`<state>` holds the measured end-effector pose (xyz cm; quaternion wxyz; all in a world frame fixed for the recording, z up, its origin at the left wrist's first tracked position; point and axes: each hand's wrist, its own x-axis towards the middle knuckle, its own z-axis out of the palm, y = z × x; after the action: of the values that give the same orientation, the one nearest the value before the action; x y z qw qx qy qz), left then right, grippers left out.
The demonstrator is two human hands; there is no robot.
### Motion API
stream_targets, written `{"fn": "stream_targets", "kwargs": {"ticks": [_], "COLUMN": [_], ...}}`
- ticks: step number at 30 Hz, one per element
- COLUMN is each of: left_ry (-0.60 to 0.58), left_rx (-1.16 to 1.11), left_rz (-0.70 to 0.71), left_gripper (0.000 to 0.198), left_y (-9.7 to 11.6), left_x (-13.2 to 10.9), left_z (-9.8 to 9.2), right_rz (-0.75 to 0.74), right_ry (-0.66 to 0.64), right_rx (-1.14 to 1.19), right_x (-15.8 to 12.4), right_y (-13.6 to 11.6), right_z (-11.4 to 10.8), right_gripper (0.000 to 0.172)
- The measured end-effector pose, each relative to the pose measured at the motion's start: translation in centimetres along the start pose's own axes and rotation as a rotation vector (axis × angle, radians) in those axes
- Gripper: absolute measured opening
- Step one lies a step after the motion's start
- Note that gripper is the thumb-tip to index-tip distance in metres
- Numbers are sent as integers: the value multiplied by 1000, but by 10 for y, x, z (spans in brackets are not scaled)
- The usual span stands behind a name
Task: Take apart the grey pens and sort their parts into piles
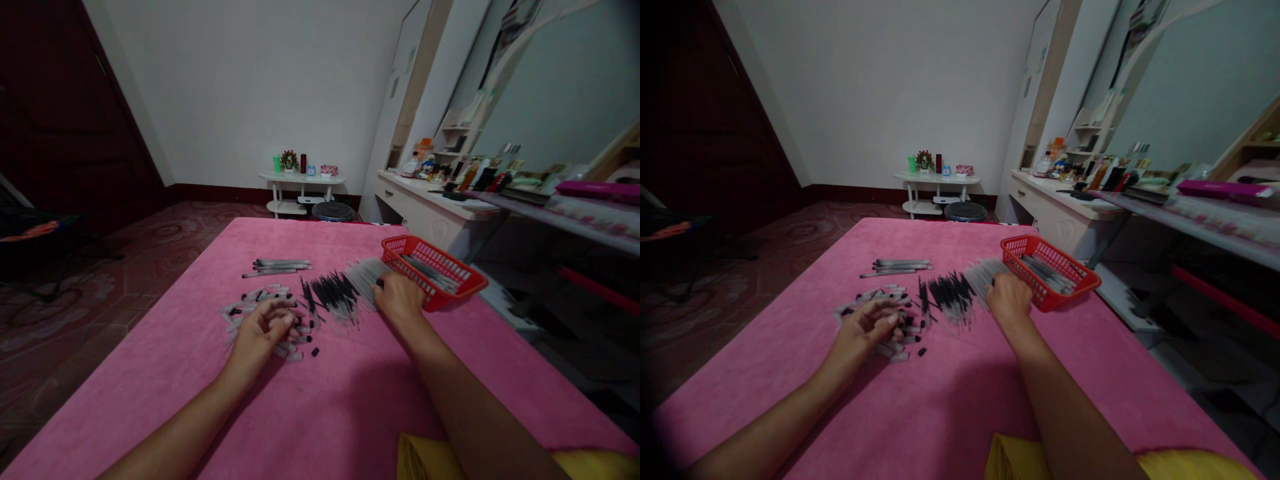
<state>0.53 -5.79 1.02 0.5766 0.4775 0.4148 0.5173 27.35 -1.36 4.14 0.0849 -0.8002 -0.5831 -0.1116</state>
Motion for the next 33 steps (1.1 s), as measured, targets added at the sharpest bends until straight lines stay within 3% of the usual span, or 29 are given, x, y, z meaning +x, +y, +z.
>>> {"fn": "stream_targets", "kwargs": {"ticks": [4, 7, 11, 15, 20, 26, 33], "left_ry": [-31, -84, -205, -256, -226, -212, -237], "left_rx": [177, 437, 697, 753, 772, 748, 739], "left_rz": [92, 321, 570, 609, 657, 711, 699], "left_gripper": [27, 15, 17, 21, 20, 19, 19], "left_y": [-3, -5, -3, 0, -7, -13, -12], "left_x": [-6, -9, -9, -10, -8, -5, -4], "left_z": [3, 2, 2, 2, -1, -2, -2], "right_rz": [-72, -237, -465, -589, -580, -592, -606], "right_ry": [34, 59, 13, 16, 17, 33, 27], "right_rx": [29, 136, 280, 341, 231, 28, 6], "right_x": [-4, -8, -10, 2, 27, 38, 34], "right_y": [-4, -19, -58, -104, -146, -166, -174], "right_z": [0, 1, 5, 12, 24, 30, 25], "right_gripper": [25, 22, 21, 27, 31, 31, 33]}}
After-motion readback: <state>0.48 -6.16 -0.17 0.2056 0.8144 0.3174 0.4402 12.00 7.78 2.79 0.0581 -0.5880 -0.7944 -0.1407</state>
